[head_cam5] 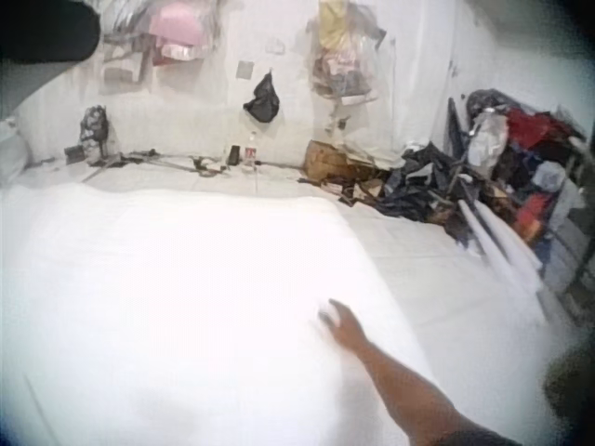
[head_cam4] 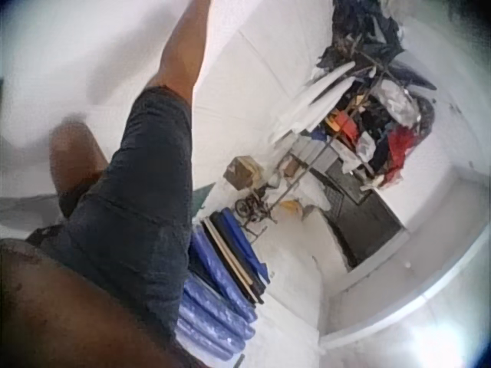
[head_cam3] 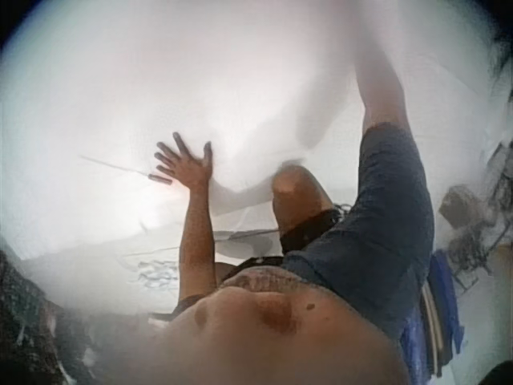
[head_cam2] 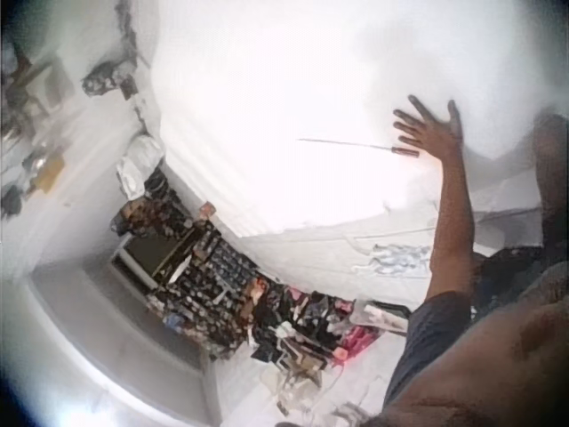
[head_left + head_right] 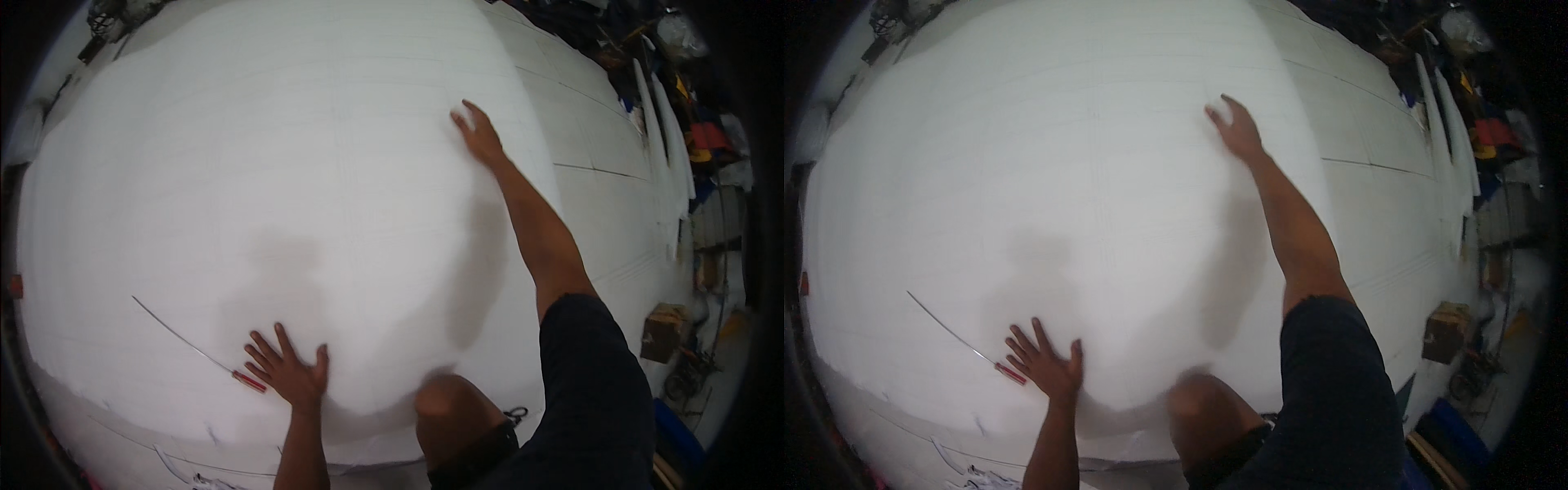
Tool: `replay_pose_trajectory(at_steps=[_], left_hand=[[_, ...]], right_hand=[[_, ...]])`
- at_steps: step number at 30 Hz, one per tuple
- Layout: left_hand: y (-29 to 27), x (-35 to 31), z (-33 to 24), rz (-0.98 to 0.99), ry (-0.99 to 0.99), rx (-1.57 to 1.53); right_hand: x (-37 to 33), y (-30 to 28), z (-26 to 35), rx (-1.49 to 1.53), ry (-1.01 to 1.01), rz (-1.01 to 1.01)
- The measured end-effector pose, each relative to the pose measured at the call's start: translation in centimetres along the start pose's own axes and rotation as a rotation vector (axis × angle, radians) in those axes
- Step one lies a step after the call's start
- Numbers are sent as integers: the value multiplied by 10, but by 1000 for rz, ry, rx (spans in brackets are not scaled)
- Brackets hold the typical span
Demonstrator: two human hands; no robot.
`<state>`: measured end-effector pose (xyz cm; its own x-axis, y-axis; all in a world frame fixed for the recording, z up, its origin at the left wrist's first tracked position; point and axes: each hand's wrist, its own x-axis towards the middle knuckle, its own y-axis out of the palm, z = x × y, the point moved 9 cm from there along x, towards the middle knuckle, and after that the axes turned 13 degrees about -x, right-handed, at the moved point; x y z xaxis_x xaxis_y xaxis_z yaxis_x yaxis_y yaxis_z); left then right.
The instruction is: The person sits on the floor and assembles a long white foam structure by inserting metal rods into pre-cut slots. They use a red-handled tool to push the rods in and scissors to trim excess white fabric strips from the foam edges.
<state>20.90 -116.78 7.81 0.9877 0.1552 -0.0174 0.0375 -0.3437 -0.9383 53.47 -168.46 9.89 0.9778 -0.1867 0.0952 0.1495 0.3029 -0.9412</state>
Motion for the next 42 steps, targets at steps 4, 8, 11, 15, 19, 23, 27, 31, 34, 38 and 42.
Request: replay_pose_trajectory(at_steps=[4,8,11,15,19,23,27,31,34,38,42], left_hand=[[-13,-3,4,-70,17,91],[-13,-5,6,-142,30,127],[-9,-6,2,-184,48,136],[-6,-3,5,-233,54,190],[6,-2,11,-240,62,242],[23,16,36,-261,101,186],[1,37,90,-160,304,-119],[-69,-28,94,-456,43,-935],[-58,-133,77,-466,-54,-890],[65,-291,18,-75,-504,-1672],[110,-323,-61,30,-764,-1764]], right_hand=[[-240,9,49,-429,-359,114],[-443,-43,12,-441,-168,294],[-505,-61,-24,-486,-113,291],[-509,-48,-38,-410,-153,154],[-511,-47,-42,-445,-170,133],[-509,-49,-42,-499,-165,83],[-509,-28,-36,-490,-197,75],[-501,-36,-40,-567,-189,61],[-521,-38,-64,-622,-131,103],[-512,-33,-45,-591,-155,93],[-510,-32,-49,-577,-135,87]])
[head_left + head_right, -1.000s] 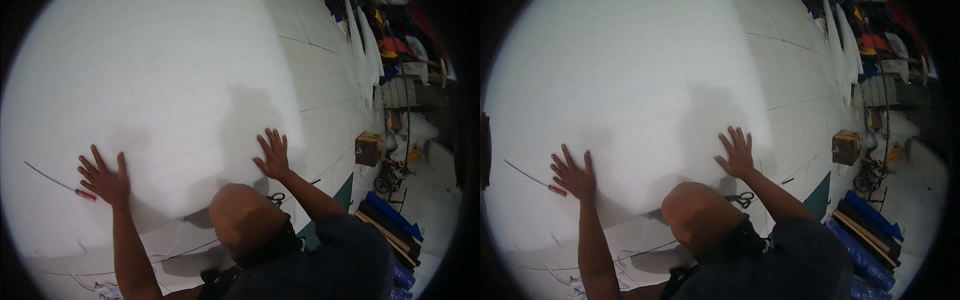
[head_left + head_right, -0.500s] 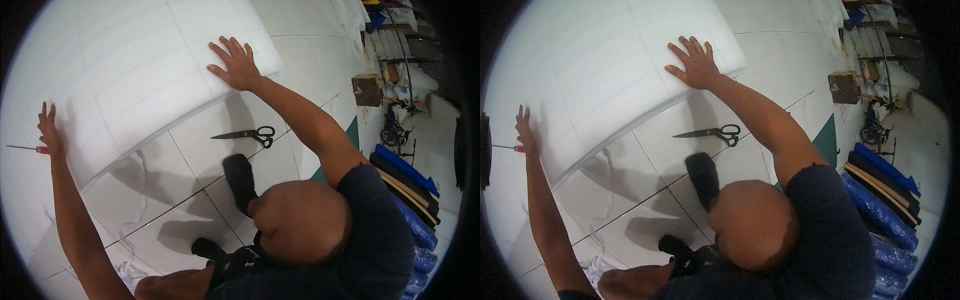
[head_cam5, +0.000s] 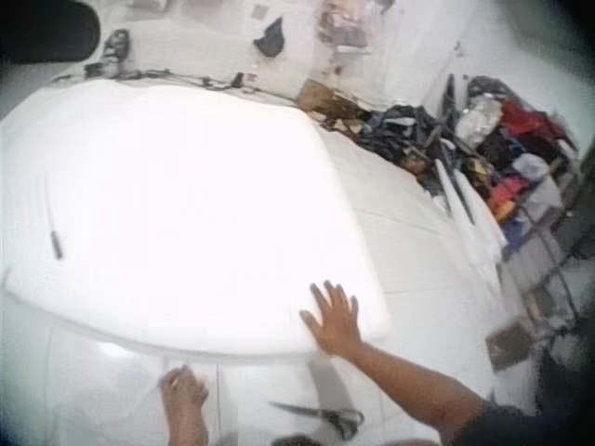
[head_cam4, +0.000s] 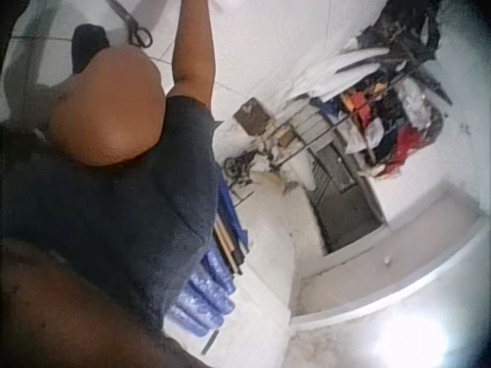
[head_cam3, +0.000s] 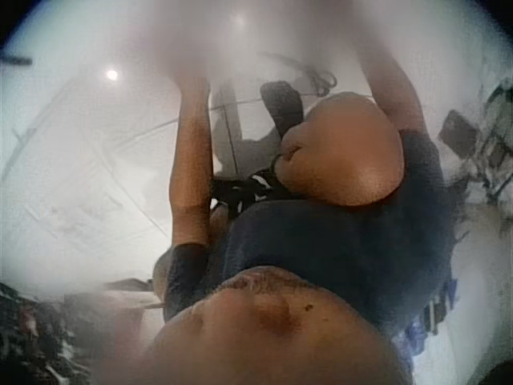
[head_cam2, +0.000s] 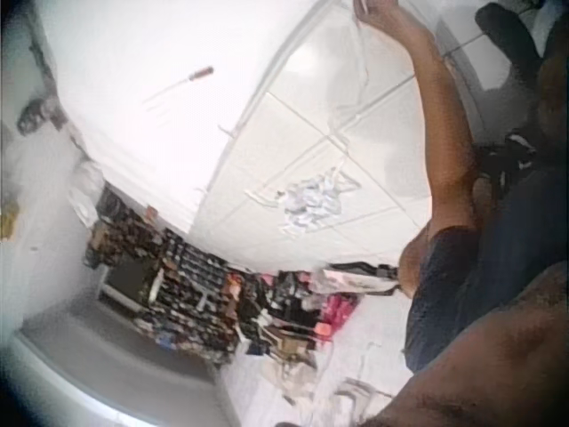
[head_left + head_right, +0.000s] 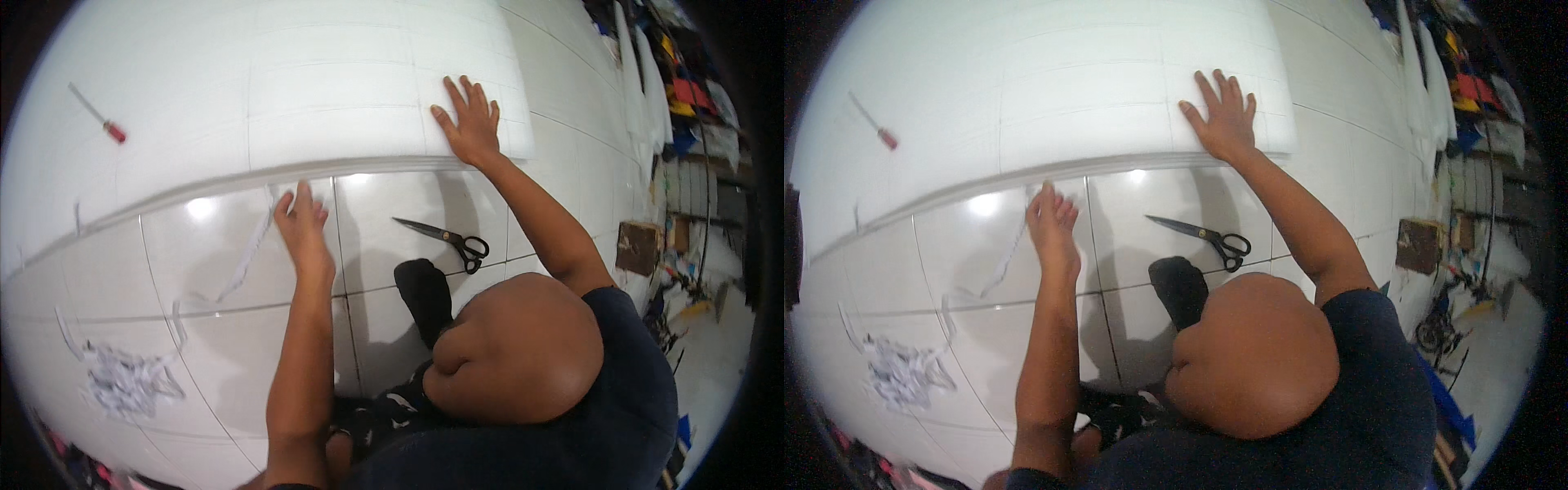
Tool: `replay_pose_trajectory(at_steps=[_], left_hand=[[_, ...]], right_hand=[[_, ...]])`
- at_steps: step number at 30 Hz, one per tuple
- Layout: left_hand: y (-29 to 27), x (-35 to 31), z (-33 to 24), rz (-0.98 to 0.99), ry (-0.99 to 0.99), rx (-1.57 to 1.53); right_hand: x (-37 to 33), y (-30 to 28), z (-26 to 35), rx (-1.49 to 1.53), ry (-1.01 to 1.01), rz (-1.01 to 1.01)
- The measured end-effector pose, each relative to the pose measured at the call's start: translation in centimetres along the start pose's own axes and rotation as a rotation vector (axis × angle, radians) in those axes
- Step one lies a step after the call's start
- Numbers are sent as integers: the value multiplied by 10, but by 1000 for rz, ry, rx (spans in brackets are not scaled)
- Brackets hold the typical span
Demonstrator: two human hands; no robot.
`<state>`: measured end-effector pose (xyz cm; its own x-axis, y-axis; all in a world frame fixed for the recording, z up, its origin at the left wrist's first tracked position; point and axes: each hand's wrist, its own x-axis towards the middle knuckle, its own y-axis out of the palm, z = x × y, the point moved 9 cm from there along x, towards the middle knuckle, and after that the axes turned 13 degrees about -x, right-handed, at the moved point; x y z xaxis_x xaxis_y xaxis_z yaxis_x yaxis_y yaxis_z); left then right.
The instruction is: The person sits on the floor and assembles a long white foam structure by inserting metal rods into pre-cut slots. They use a red-handled tool to push the rods in and scissors to trim excess white fabric strips from the foam edges.
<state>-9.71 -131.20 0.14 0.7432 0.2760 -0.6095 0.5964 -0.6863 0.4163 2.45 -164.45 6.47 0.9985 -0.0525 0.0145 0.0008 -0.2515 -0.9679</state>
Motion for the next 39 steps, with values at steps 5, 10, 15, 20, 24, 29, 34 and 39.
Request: replay_pose_trajectory(at_steps=[5,10,15,20,24,29,34,39], left_hand=[[46,11,-14,-87,40,61],[57,6,-23,-248,56,69],[72,19,-13,-355,-128,118],[76,17,-7,-432,-160,117],[69,11,-12,-497,-139,184],[80,10,-12,-550,-165,273],[75,13,-13,-543,-186,306],[76,15,-15,-514,-173,180]], right_hand=[[-1,-4,8,37,-15,-70],[-1,-9,5,102,-1,-112],[-2,-9,2,119,-7,-109],[-3,-16,-6,129,-9,-105],[-31,-68,8,231,-197,-280],[-65,-54,27,180,-349,-268],[-60,-61,24,226,-344,-359],[-60,-57,36,255,-394,-321]])
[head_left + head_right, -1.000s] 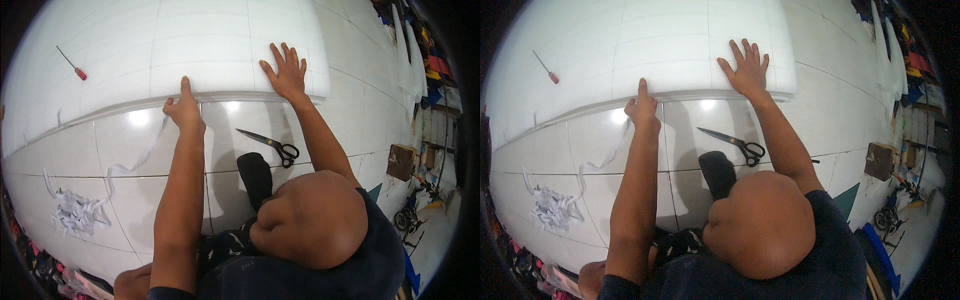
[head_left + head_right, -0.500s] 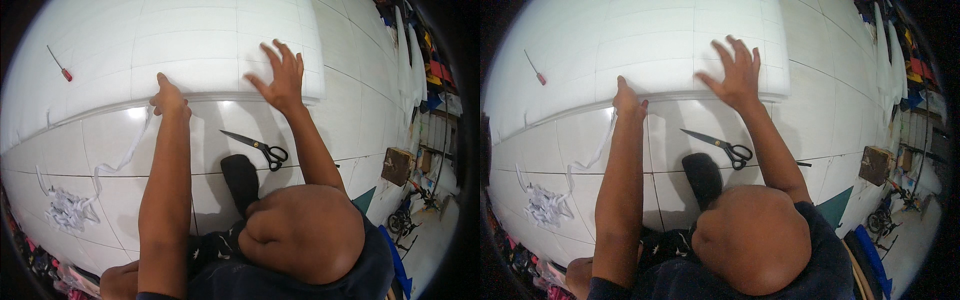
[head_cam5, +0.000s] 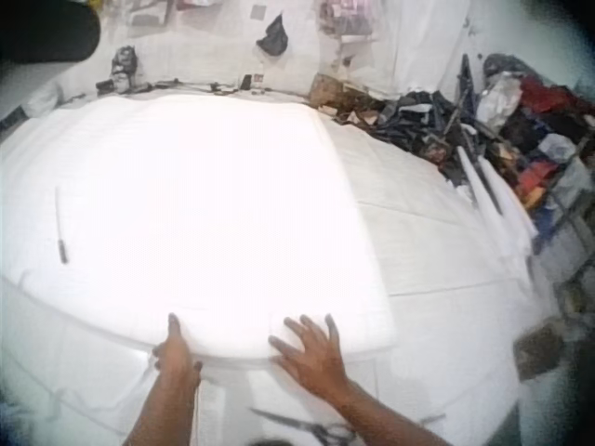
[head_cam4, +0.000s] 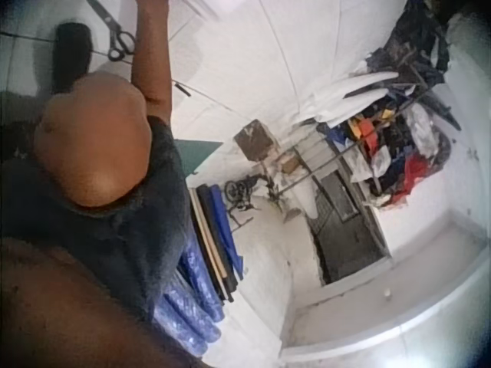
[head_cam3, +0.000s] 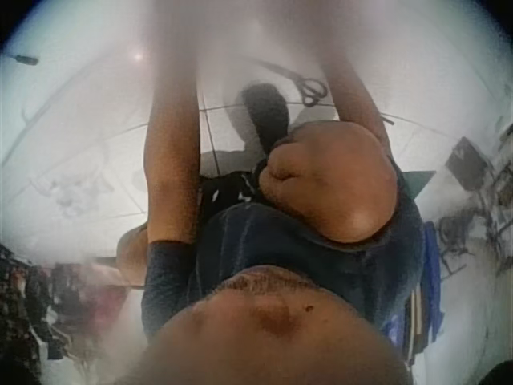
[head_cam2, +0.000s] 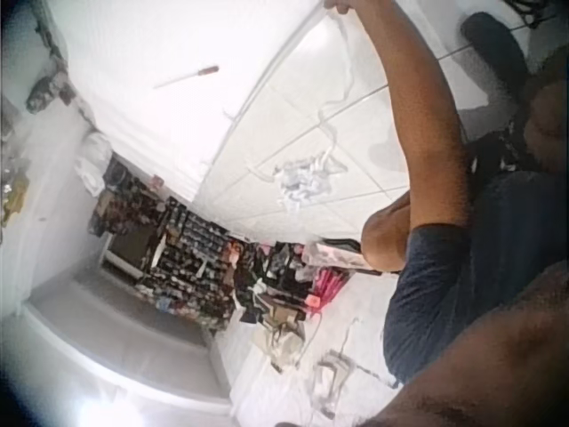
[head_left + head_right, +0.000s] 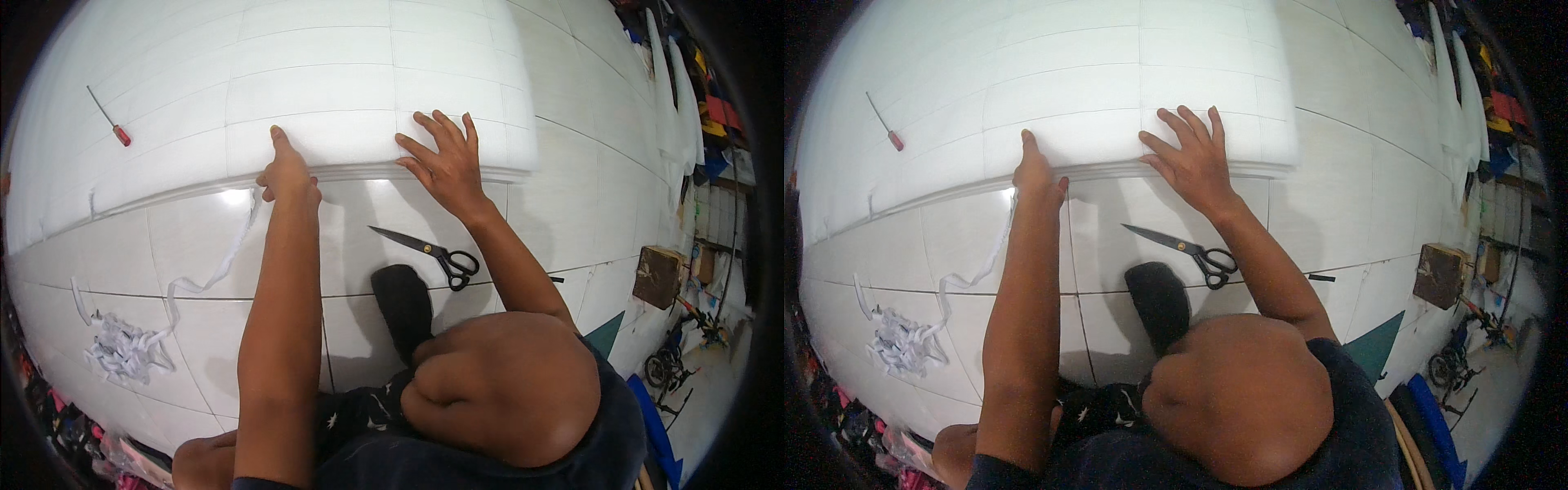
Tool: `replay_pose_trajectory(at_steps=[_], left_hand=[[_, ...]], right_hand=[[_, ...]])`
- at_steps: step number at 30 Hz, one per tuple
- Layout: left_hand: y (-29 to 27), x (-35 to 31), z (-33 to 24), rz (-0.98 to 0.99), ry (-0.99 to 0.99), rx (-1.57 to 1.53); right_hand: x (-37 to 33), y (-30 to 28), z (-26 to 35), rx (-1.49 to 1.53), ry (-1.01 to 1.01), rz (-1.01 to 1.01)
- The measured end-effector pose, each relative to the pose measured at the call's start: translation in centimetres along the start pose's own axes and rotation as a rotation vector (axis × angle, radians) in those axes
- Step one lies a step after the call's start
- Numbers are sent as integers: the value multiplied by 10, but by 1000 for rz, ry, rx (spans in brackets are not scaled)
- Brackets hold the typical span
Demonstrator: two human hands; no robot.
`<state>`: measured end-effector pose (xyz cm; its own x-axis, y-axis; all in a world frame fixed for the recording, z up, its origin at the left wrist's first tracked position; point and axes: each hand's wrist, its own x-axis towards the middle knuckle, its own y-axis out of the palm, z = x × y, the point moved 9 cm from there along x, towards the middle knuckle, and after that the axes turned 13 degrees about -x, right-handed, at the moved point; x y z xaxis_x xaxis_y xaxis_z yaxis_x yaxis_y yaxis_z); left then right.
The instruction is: The person sits on the floor and assembles a long white foam structure by inserting metal rods into pre-cut slots. They use a red-handled tool to push the rods in and scissors to trim excess white fabric strips from the foam edges.
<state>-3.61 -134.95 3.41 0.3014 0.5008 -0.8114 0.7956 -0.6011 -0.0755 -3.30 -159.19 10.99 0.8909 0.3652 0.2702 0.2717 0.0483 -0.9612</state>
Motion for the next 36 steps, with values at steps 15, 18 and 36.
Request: replay_pose_trajectory(at_steps=[15,18,36], left_hand=[[35,-52,-22,592,1723,1397],[42,-58,-24,611,1662,1363],[54,-70,-40,788,1489,1306]], right_hand=[[-44,-15,-55,104,311,-76],[-127,-37,-118,120,693,-419],[-168,68,-159,1555,1606,-311]])
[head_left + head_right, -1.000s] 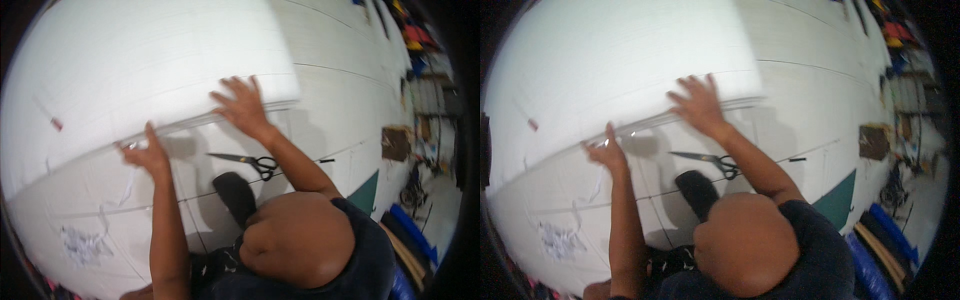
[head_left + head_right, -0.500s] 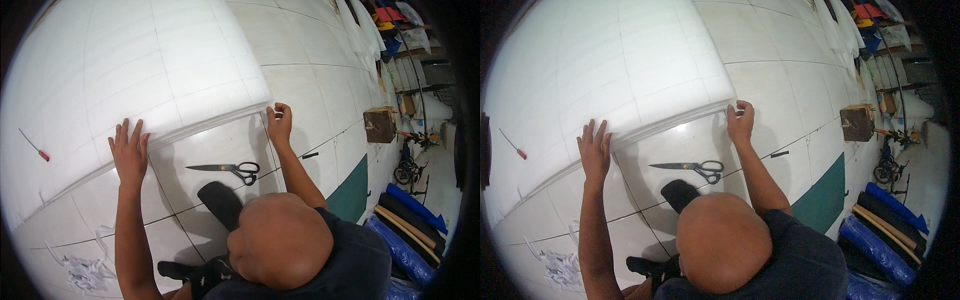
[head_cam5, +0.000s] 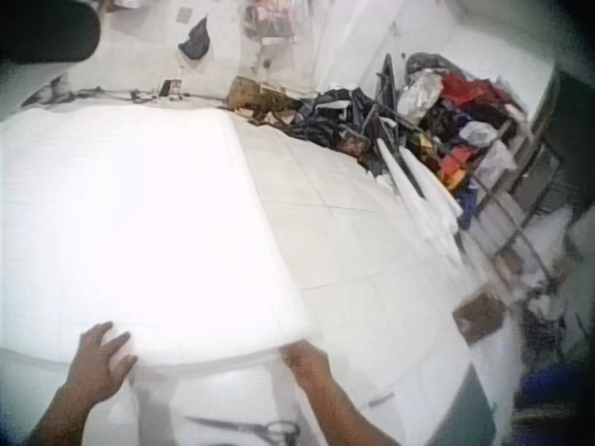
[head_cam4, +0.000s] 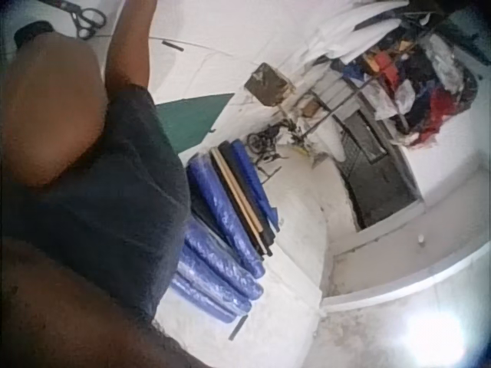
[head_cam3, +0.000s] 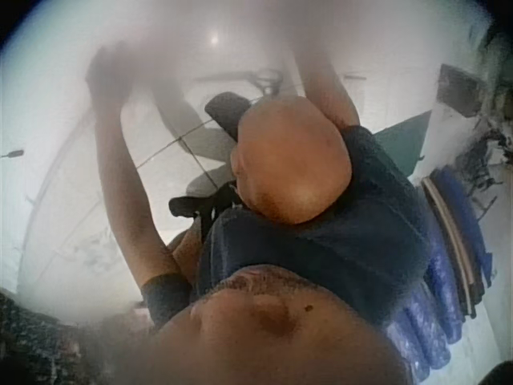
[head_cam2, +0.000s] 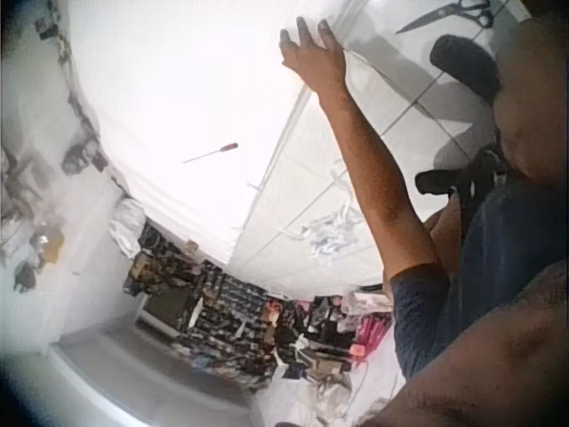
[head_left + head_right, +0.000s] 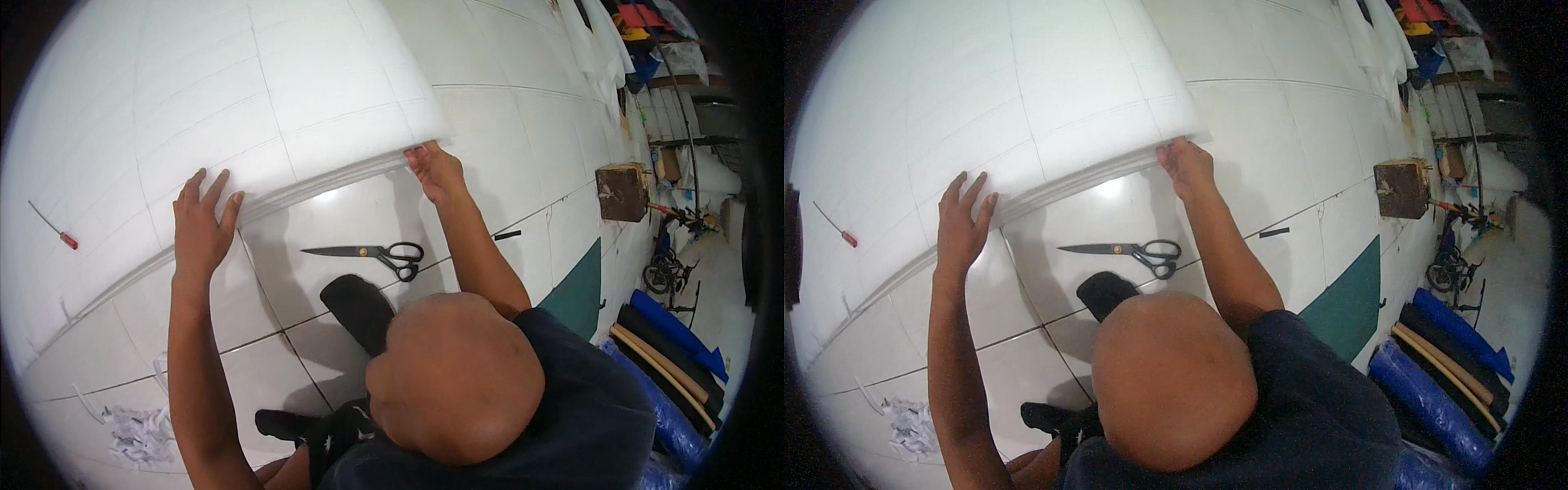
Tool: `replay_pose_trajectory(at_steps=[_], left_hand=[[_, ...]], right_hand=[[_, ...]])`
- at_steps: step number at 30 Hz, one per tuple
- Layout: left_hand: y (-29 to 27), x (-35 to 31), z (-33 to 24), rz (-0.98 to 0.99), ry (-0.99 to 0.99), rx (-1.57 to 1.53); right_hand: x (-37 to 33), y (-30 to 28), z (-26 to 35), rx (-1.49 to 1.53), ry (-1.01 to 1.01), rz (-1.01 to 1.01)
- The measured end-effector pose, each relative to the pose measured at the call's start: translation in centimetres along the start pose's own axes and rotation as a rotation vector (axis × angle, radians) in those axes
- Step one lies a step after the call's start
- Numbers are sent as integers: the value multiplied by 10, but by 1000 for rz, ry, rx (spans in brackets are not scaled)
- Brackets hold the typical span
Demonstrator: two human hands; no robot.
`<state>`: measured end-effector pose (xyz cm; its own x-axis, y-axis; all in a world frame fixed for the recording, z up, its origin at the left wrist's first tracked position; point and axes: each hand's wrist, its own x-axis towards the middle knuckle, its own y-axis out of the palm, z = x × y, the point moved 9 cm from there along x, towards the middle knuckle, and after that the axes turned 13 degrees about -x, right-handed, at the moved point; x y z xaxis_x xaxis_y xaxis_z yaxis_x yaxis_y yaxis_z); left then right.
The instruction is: The person sits on the floor and assembles a long white foam structure by inserting metal rods into pre-cut slots. They use a red-handled tool to push the rods in and scissors to trim excess white fabric strips from the foam edges.
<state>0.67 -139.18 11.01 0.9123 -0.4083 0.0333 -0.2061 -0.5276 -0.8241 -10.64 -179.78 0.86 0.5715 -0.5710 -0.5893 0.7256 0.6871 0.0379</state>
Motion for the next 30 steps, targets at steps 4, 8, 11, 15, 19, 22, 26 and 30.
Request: replay_pose_trajectory(at_steps=[4,8,11,15,19,22,26,30], left_hand=[[-7,1,5,47,-27,29],[-2,8,2,179,-112,113],[-2,8,3,201,-108,193],[-5,5,-2,239,-125,214],[-5,1,-3,257,-119,200],[-8,3,-5,245,-102,205],[-10,3,-5,246,-100,211],[-8,3,-4,264,-91,199]], right_hand=[[-12,14,-3,36,31,-3],[2,3,-12,-119,81,-35],[10,8,-13,-181,58,-20],[7,8,-22,-141,-72,-93],[5,12,-28,-3,-152,-54],[8,11,-25,47,-224,-39],[9,12,-28,25,-222,-20],[2,3,-30,-17,-196,-124]])
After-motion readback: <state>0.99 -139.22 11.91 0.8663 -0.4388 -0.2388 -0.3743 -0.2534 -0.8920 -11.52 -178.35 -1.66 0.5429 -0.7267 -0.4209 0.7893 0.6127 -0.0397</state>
